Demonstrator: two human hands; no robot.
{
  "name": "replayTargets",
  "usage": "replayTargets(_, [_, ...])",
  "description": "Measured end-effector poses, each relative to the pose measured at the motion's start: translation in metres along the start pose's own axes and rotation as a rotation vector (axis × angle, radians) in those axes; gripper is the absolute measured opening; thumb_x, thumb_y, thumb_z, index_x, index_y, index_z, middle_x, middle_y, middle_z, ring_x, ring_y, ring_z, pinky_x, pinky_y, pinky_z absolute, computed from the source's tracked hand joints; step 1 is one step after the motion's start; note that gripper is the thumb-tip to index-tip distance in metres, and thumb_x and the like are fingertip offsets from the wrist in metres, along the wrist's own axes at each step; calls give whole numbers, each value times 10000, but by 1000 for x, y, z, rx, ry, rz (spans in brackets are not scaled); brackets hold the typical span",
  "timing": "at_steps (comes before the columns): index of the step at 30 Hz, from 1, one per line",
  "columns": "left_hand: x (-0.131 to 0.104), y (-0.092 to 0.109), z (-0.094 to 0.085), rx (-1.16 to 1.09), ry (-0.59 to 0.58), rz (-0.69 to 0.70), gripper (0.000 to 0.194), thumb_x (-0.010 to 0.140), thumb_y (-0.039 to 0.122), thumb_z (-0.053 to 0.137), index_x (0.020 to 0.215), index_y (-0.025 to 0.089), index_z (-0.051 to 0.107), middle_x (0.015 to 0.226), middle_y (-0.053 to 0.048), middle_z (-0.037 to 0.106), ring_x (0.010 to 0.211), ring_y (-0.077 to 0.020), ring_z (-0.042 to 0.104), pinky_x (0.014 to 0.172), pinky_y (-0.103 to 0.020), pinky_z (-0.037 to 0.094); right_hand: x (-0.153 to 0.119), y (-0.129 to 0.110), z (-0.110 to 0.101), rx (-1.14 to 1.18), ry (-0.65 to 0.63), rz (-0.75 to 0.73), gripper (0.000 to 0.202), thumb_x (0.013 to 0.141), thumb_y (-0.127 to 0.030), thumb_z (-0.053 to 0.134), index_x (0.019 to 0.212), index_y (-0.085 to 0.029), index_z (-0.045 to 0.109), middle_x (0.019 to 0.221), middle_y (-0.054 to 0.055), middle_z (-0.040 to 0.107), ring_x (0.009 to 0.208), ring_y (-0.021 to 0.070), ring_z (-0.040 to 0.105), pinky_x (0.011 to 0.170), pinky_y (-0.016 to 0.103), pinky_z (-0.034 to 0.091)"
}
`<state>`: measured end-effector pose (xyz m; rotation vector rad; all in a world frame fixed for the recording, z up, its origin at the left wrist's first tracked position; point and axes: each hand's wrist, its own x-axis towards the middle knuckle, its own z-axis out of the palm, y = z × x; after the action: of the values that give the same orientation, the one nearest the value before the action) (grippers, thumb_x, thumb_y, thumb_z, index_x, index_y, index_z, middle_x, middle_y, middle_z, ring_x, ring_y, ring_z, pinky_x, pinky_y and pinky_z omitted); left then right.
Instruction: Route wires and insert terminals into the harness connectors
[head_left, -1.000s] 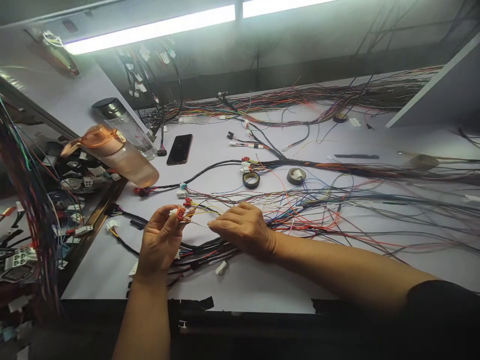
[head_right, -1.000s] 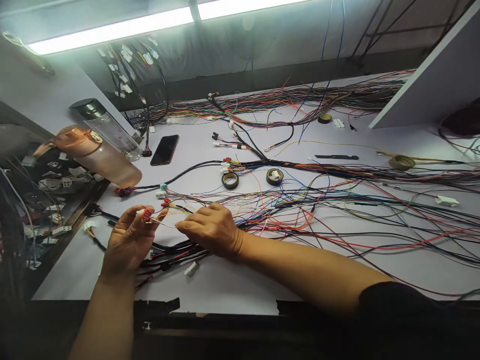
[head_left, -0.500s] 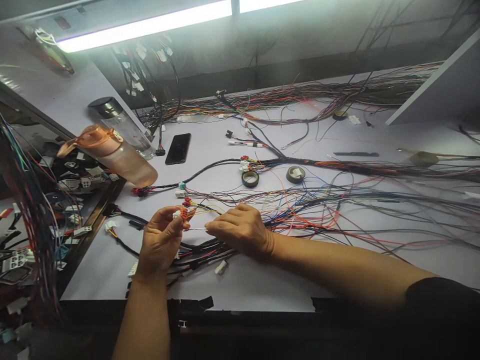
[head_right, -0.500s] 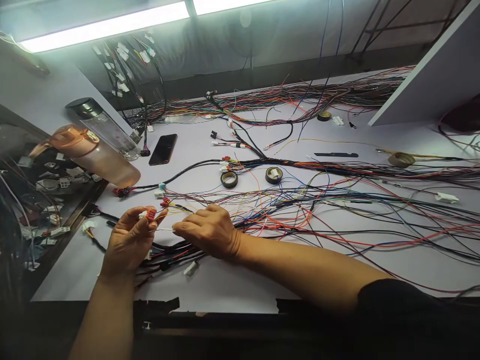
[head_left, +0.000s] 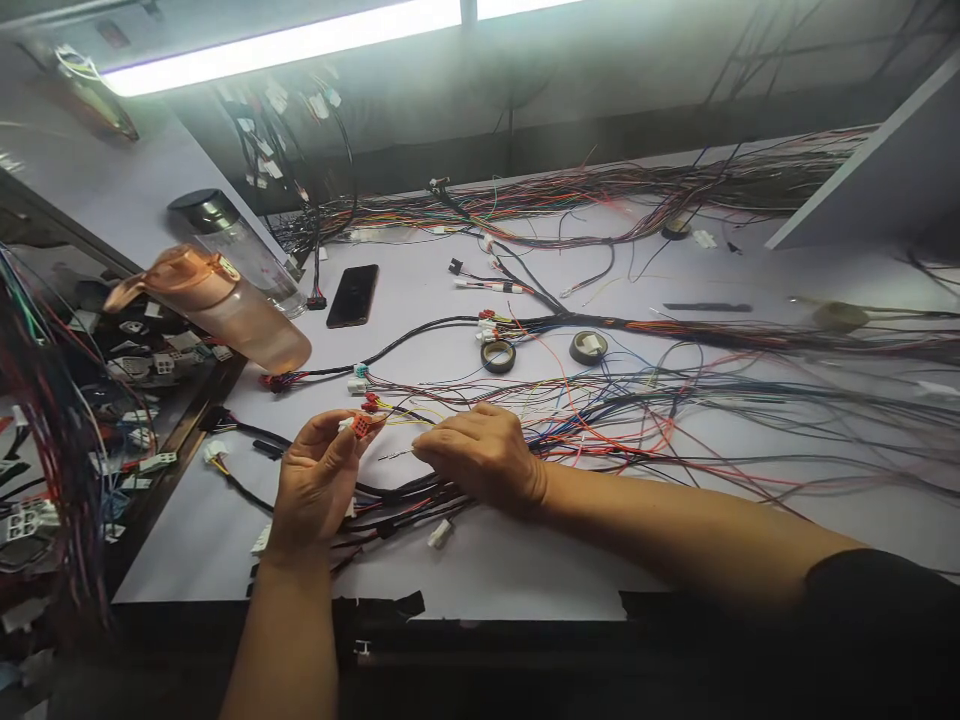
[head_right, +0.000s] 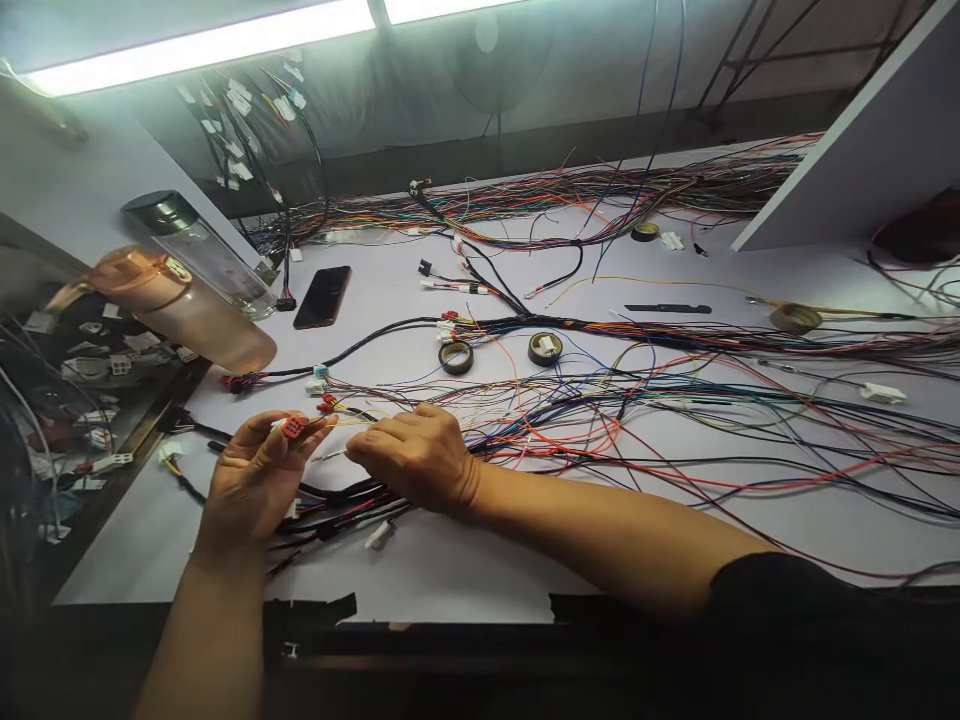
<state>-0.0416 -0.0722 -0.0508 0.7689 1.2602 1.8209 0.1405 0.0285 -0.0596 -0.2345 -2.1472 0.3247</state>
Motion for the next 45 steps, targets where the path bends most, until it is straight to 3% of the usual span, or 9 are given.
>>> replayTargets(7, [1,2,3,20,87,22,266,674,314,811,885,221,679,905,-8,681,931,-168,631,917,-352,485,12,-3,-2,15,35,85,196,932,-213,513,775,-181,627,698,-18,662,623,75,584,592,237,351])
replayTargets(10, [1,0,4,95,109,117,251,709,304,785,904,195,671,923,-32,692,928,-170,634,953,-352,455,18,-6,-7,131,17,225,186,931,-243,518,801,-172,631,724,-9,655,597,76,550,593,218,374])
replayTargets(16, [-3,-1,10,220,134,251,229,793,337,708,940,177,635,767,-13,670,757,-127,629,850,-279,470,19,-14,-6,302,-50,463,171,905,-280,559,826,-156,645,680,-17,611,587,81,512,575,202,369])
replayTargets(23, [-8,-2,10,215,65,177,274,733,288,766,937,179,618,752,-14,678,712,-112,631,752,-229,483,15,-18,12,270,-34,445,167,901,-274,564,811,-163,649,691,-23,616,580,72,500,578,191,357])
replayTargets(32, [-5,-3,11,247,73,125,298,693,258,794,916,171,617,705,-6,678,645,-104,630,704,-224,488,15,-20,7,277,-85,505,161,896,-271,556,826,-161,651,712,-19,626,603,78,510,596,191,360])
replayTargets(36, [-3,-4,11,239,99,109,315,672,275,808,904,168,624,677,-4,671,630,-101,620,682,-218,482,15,-17,7,249,-74,455,155,916,-266,547,839,-167,639,740,-20,637,635,79,538,609,192,373])
replayTargets(39, [-3,-6,9,226,126,79,355,640,291,827,908,171,628,702,-8,681,639,-107,622,693,-228,487,18,-17,-2,147,-26,268,174,939,-255,533,837,-167,642,790,2,671,713,100,589,680,218,402])
replayTargets(42, [-1,-7,6,238,168,50,397,620,312,838,932,180,632,741,-14,697,668,-114,635,732,-236,492,27,-15,-26,96,7,68,160,943,-232,552,830,-165,644,839,13,687,780,114,616,744,253,426])
replayTargets(45, [2,-9,5,262,222,15,441,577,340,859,925,184,637,715,-7,695,666,-113,644,751,-221,495,37,-8,-64,228,80,39,101,931,-171,566,856,-144,628,842,27,671,782,97,612,728,232,466])
